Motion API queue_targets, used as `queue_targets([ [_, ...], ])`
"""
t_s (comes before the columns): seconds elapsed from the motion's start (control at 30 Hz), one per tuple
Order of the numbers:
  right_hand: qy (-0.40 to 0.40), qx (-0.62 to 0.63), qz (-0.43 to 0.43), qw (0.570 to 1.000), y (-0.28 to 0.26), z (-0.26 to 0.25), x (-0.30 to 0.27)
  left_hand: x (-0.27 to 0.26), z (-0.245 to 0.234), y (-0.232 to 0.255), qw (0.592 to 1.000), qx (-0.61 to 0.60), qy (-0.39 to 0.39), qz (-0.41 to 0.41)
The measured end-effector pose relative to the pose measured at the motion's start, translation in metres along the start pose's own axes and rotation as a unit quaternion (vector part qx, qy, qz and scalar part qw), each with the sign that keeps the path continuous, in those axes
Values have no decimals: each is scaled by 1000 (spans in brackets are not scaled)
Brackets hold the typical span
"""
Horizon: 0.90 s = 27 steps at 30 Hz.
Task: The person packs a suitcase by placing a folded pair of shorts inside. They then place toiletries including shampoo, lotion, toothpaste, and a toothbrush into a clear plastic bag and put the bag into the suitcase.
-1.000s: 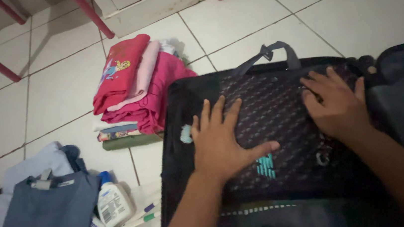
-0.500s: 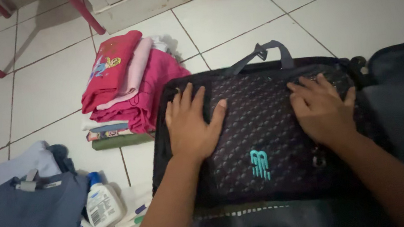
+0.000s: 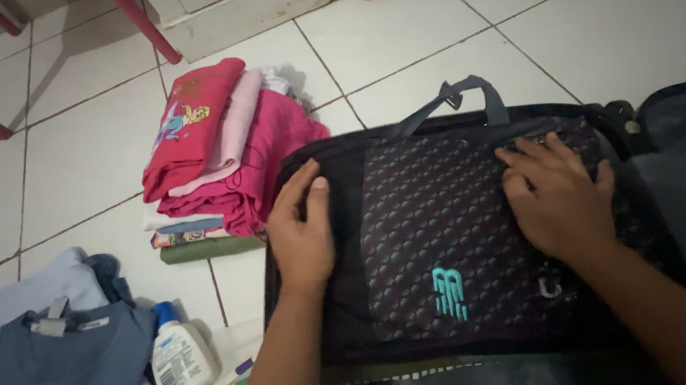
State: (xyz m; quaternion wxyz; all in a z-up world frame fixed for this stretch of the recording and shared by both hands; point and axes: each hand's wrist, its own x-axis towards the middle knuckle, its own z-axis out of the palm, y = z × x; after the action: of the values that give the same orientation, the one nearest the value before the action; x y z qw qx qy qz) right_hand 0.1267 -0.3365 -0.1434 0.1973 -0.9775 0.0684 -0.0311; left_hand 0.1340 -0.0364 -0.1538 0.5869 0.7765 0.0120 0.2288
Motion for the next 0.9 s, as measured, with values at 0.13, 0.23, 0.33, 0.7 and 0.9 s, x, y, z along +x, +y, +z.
queue_targets([
  [0.13, 20, 3, -7, 1000, 3, 4, -1, 1, -2, -7, 999, -46, -15, 1],
  [0.23, 21, 7, -8, 1000, 5, 5, -2, 2, -2, -10, 998, -67, -21, 6],
  [0.33, 9, 5, -1, 1000, 5, 4, 1, 3, -4, -9, 995, -93, -46, -10],
  [0.7, 140, 170, -130, 967, 35, -16, -15, -28, -30, 34, 965, 203, -145, 82],
  [0.9, 165, 123, -140, 968, 43, -13, -30, -53, -36, 47, 961, 230, -134, 71],
])
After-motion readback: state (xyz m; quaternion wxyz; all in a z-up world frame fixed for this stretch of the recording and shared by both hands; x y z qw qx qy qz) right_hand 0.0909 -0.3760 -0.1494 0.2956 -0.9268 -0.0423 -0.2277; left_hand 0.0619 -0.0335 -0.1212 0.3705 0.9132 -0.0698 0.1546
